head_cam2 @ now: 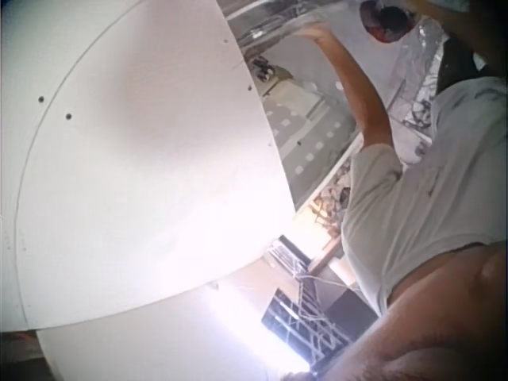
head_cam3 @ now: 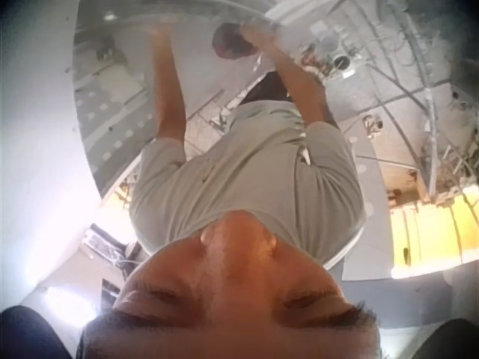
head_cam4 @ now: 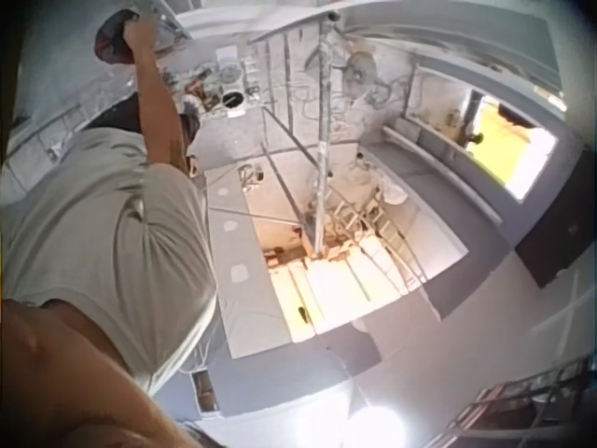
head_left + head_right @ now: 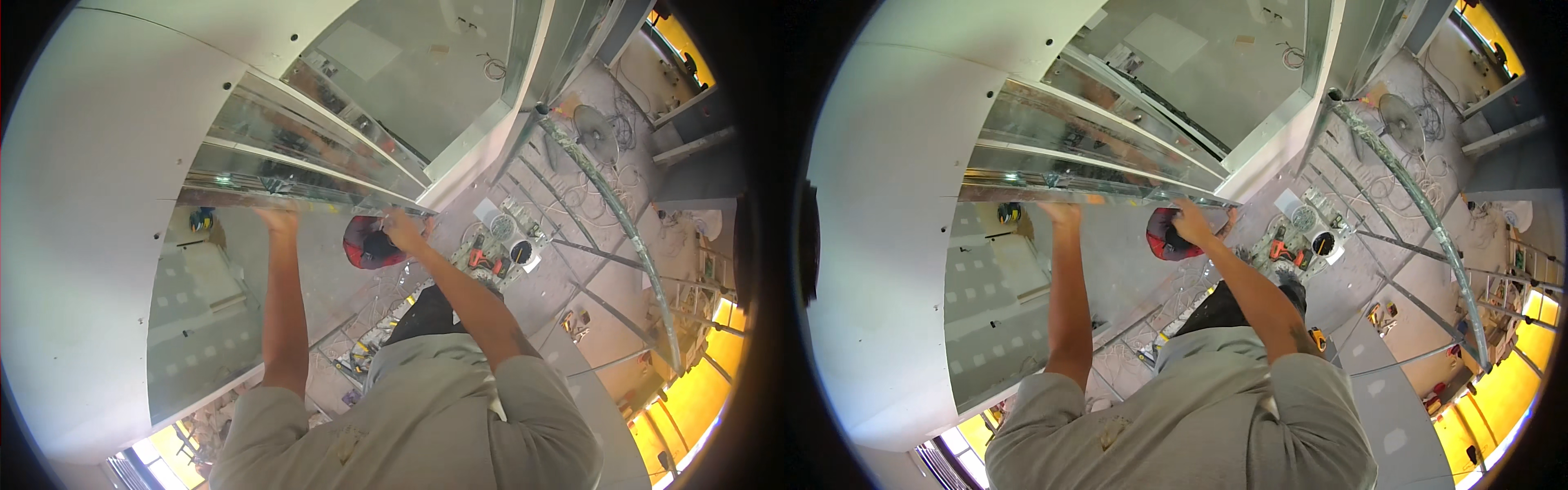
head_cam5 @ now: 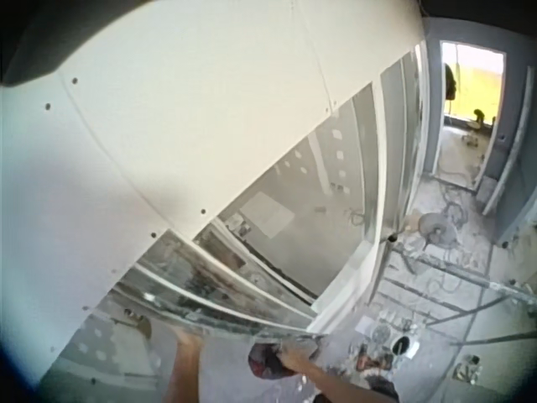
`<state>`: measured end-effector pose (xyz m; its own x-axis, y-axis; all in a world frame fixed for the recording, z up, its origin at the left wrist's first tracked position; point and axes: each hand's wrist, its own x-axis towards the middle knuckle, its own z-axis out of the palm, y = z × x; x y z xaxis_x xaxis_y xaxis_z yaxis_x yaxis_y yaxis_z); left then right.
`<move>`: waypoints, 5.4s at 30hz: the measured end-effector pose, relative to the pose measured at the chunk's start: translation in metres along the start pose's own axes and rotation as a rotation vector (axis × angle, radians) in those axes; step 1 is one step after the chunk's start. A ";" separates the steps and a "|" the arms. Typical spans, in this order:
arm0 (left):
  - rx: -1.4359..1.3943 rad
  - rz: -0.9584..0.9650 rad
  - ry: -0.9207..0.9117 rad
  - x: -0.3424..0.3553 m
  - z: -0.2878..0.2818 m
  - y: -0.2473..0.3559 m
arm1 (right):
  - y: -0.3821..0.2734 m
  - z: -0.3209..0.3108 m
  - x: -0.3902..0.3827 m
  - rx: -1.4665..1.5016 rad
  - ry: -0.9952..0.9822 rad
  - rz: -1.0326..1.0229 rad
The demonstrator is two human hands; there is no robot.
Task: The person aligns metal framing studs against the ceiling structure, drives screws into the frame using a power drill, and holds and positions the metal studs by hand.
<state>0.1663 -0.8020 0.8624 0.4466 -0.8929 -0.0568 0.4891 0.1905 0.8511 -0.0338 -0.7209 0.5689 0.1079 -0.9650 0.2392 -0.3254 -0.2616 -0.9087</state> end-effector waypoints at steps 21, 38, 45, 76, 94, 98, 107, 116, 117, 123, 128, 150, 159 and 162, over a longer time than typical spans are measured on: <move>0.031 0.127 0.018 -0.011 -0.017 0.036 | -0.045 0.078 0.034 0.336 -0.143 0.186; 0.078 0.239 0.153 -0.008 -0.040 0.029 | -0.064 0.144 -0.027 1.727 0.048 1.509; 0.046 0.229 0.093 -0.015 -0.020 0.038 | -0.065 0.146 0.011 2.334 0.483 1.192; 0.121 -0.223 0.098 0.020 -0.154 -0.172 | 0.024 -0.157 -0.185 1.568 0.273 1.355; 0.113 -0.280 0.003 0.024 -0.187 -0.186 | 0.027 -0.145 -0.223 1.684 0.433 1.314; 0.109 -0.275 -0.018 0.026 -0.203 -0.187 | 0.029 -0.139 -0.225 1.707 0.501 1.324; 0.071 -0.259 -0.063 0.036 -0.255 -0.205 | 0.054 -0.125 -0.234 1.474 0.348 1.299; 0.206 0.041 -0.126 0.007 -0.254 -0.192 | 0.182 0.039 -0.191 0.120 -0.078 0.760; 0.256 0.113 -0.106 0.000 -0.230 -0.187 | 0.194 0.059 -0.178 0.106 -0.032 0.663; 0.232 0.509 0.210 -0.021 -0.135 -0.179 | 0.232 0.150 -0.085 0.098 0.017 0.294; 0.283 0.585 0.336 -0.002 -0.207 -0.199 | 0.254 0.181 -0.052 0.132 0.052 0.182; 0.616 0.704 0.221 -0.017 -0.132 -0.207 | 0.254 0.178 -0.065 0.231 0.005 0.246; 0.531 0.614 0.150 -0.016 -0.116 -0.218 | 0.251 0.088 -0.282 -0.174 -0.764 0.580; 0.544 0.609 0.162 -0.015 -0.115 -0.216 | 0.235 0.045 -0.293 -0.127 -0.833 0.895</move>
<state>0.1402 -0.7828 0.6196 0.6388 -0.6198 0.4558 -0.2843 0.3604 0.8884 -0.0993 -0.4984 0.2697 0.3514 -0.5099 -0.7852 -0.6770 0.4409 -0.5893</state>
